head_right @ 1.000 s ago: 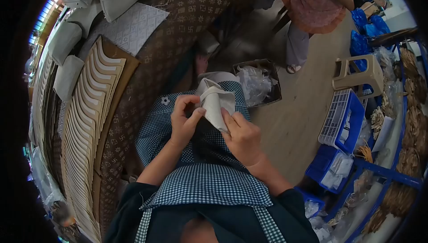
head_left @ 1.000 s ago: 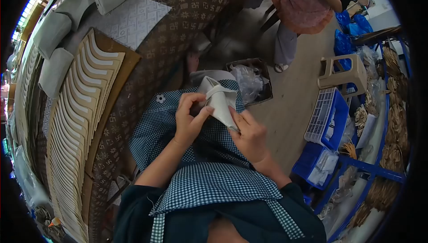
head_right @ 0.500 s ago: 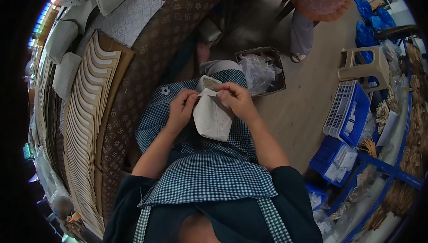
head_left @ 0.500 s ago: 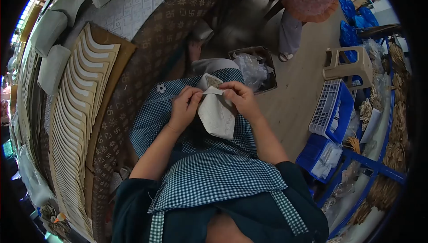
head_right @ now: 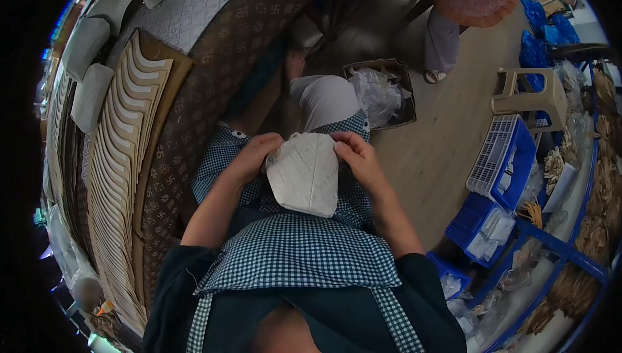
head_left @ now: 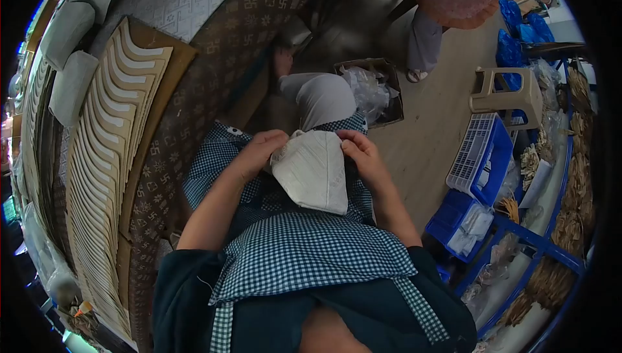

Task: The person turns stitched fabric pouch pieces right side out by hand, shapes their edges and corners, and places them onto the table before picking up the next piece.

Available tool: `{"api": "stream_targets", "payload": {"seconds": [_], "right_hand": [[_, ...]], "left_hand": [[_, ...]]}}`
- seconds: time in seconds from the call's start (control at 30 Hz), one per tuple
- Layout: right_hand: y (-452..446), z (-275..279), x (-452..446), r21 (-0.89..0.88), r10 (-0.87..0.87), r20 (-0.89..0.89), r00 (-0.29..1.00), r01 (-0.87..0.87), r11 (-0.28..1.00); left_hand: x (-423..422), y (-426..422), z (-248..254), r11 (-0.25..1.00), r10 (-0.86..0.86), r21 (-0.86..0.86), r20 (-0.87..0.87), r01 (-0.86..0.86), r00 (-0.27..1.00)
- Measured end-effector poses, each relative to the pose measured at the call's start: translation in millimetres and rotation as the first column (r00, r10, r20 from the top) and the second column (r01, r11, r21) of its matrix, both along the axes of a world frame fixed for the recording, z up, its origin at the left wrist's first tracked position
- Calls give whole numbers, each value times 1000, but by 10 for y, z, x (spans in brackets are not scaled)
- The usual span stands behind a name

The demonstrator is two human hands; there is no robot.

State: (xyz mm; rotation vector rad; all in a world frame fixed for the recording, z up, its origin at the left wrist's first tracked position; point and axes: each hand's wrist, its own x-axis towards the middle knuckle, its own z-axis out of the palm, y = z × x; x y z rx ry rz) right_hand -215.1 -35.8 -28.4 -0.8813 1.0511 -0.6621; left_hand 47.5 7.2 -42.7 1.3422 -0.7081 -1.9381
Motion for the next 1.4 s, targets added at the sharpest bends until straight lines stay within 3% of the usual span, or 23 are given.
{"api": "stream_targets", "payload": {"seconds": [0.1,0.3,0.4,0.5,0.6,0.7,0.8,0.9,0.97,1.03,1.1,1.17,1.2,1.3,1.4], "right_hand": [[172,-125,-77,-10,-26,42,999,27,1000],[243,64,112,-191,-88,48,995,96,977],[255,147,150,-269,0,-50,999,-14,963],[267,229,135,-245,125,-92,988,-144,959],[296,226,123,-240,162,-117,980,-187,953],[288,181,33,-288,144,-261,954,-220,932],[206,583,127,-733,-65,-444,894,-321,600],[223,1038,109,-666,341,-438,832,-555,499],[305,1033,219,-623,228,-663,713,-694,360],[307,738,235,-632,47,-706,707,-658,409],[224,598,190,-710,-88,-629,772,-525,469],[166,630,155,-659,-113,-550,828,-347,667],[139,605,143,-643,-139,-508,850,-267,718],[129,624,202,-580,-138,-498,856,-211,787],[117,589,329,-703,-155,-585,796,-403,587]], "left_hand": [[-142,99,123,973,170,-169,63,-157,983],[-206,95,407,897,120,-440,326,38,938],[-128,80,465,920,5,-371,331,125,944],[-129,79,459,911,-70,-366,319,191,945],[-122,68,474,936,-189,-241,271,257,944],[-140,15,494,930,-149,-282,298,237,943],[-168,-136,504,918,-27,-353,402,182,915],[-195,-407,514,917,59,-364,527,163,848],[-227,-613,585,930,39,-319,580,182,813],[-324,-657,464,908,177,-413,538,74,824],[-360,-658,408,842,327,-540,535,17,778],[-339,-476,477,732,479,-681,550,35,684],[-291,-389,525,739,430,-663,602,120,673],[-396,-177,474,663,555,-723,647,192,522],[-453,-200,357,755,483,-602,779,261,399]]}}
